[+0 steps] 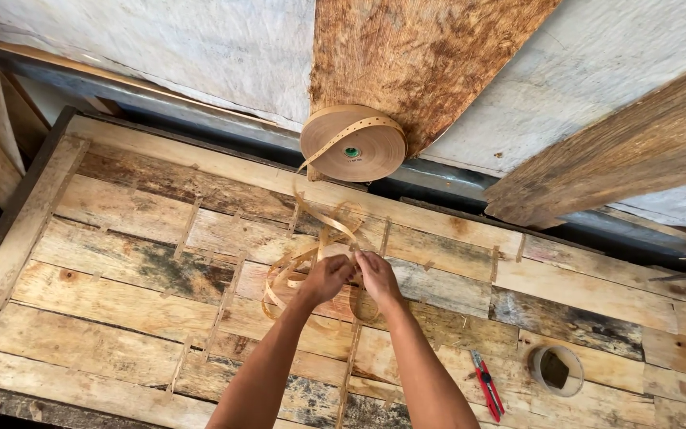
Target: The person is applying wood edge banding or tape to a wooden surface and cutting it to size.
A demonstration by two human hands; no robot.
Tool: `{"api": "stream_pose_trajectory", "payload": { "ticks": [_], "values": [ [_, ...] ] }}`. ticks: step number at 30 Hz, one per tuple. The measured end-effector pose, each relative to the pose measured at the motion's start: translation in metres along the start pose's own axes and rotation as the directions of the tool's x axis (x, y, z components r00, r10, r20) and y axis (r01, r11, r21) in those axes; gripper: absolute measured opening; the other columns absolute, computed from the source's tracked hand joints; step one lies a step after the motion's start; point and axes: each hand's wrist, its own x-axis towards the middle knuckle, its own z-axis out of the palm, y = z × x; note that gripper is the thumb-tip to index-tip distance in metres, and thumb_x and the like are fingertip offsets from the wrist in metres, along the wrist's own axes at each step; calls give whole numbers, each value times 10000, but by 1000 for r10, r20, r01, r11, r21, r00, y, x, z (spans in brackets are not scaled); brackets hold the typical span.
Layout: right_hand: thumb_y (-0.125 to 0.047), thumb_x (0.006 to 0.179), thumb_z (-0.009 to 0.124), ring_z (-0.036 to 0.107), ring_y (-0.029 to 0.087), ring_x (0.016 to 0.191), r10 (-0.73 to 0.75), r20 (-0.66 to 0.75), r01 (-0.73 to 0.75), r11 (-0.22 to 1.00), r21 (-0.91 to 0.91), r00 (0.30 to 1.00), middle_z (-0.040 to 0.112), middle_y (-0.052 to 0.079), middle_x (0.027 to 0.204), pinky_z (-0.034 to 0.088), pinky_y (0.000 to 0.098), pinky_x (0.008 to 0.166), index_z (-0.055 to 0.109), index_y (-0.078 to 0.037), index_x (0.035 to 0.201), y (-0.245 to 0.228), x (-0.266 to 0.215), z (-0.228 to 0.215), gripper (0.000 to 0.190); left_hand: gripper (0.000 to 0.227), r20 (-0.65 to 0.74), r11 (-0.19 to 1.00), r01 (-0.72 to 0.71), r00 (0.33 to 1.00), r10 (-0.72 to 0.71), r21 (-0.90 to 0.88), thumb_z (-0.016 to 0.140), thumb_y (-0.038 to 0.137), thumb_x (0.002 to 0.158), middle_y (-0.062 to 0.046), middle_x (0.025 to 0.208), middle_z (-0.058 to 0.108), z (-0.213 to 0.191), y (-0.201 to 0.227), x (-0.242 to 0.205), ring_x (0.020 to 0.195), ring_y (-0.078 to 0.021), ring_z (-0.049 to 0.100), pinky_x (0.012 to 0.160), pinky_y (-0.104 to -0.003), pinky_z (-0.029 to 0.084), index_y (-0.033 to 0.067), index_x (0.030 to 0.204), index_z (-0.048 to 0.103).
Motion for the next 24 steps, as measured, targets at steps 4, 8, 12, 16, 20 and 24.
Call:
{"api": "stream_pose_trajectory", "payload": {
  "ticks": [4,8,12,16,20,24],
  "values": [
    [-351,988,644,681,157,891,-91,-33,93,995,46,995,754,84,1039,562,404,879,727,-107,1135,-1,8,8,296,338,129,991,23,991,-41,133,482,280,1040,-153,1195,759,-5,30,-15,1087,-264,719,992,-418,553,67,1164,714],
    [-303,978,648,601,300,1126,-116,-256,63,976,-208,960,565,189,1319,560,496,942,487,-105,1441,5,22,7,529,288,-65,969,101,994,-88,226,527,241,1010,-179,1126,753,-9,19,-7,968,-287,730,866,-424,581,71,1178,689],
    [-285,1013,641,426,373,1396,-475,-377,482,872,-84,795,389,261,1534,382,488,1116,363,-3,1533,-5,44,1,653,225,-434,984,44,900,36,175,542,90,966,-197,924,737,-19,21,3,757,-285,714,690,-428,576,44,1159,648],
    [-326,1040,633,547,294,1327,-532,-389,550,832,-73,753,536,198,1451,523,424,1033,494,-29,1438,-70,44,-5,516,209,-566,969,-156,789,240,193,567,38,956,-162,954,666,-25,32,16,791,-258,663,698,-413,551,22,1157,622],
    [-278,1018,688,611,191,975,-536,-539,652,758,33,650,608,99,1065,559,345,801,500,-19,1322,-120,57,-9,441,225,-659,942,-268,673,335,204,595,18,948,-125,1006,608,-35,62,23,847,-236,630,749,-390,541,14,1172,607],
    [-236,1006,641,575,106,659,-375,-652,599,786,152,659,545,-7,754,517,243,575,452,-79,1390,-172,40,-27,455,207,-671,929,-299,645,365,218,608,39,976,-111,1000,597,-42,76,26,844,-232,612,747,-392,535,14,1182,608]
  ]
}}
